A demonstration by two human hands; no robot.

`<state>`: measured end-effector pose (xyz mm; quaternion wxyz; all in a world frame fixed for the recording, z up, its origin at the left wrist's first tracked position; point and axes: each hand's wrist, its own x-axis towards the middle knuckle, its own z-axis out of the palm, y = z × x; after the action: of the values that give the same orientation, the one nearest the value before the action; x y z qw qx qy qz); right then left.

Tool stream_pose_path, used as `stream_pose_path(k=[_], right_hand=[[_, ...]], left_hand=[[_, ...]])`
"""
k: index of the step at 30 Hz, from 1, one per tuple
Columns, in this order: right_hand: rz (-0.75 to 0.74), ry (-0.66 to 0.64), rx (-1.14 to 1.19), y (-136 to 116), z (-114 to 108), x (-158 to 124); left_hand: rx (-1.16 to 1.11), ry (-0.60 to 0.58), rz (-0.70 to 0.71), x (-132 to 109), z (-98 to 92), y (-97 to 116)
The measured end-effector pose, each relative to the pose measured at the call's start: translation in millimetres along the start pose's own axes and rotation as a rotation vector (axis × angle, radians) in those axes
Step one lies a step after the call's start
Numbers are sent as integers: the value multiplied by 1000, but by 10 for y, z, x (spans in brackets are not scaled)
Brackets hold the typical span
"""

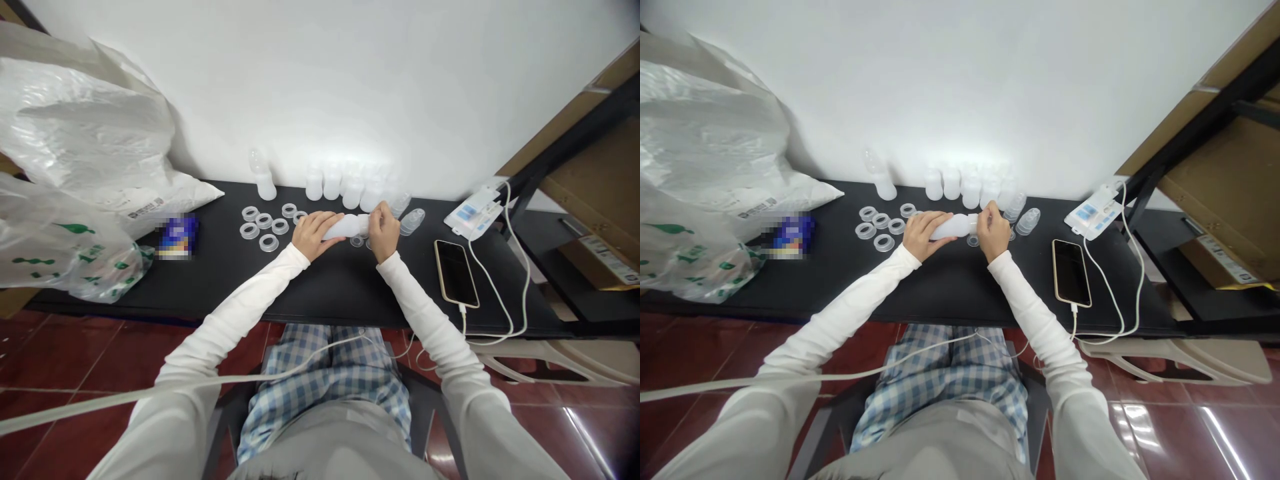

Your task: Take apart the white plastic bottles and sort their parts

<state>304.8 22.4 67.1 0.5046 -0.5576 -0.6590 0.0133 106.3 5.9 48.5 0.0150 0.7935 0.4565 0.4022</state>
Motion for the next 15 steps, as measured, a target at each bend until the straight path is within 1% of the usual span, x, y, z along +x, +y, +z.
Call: stream_pose_path(k=[2, 5, 9, 12, 15], right_hand=[[-36, -26, 19, 2, 12, -20], [-131, -94, 12, 6, 27, -102], [-254, -136, -18, 15, 53, -192], [-401, -209, -203, 7, 82, -182], [-490, -296, -443, -7, 123, -166]], left_hand=[[48, 32, -27, 16, -20, -41], [113, 93, -111, 39, -66, -127], [135, 224, -280, 113, -170, -292], [139, 311, -440, 218, -267, -468], [154, 323, -573, 341, -332, -686]])
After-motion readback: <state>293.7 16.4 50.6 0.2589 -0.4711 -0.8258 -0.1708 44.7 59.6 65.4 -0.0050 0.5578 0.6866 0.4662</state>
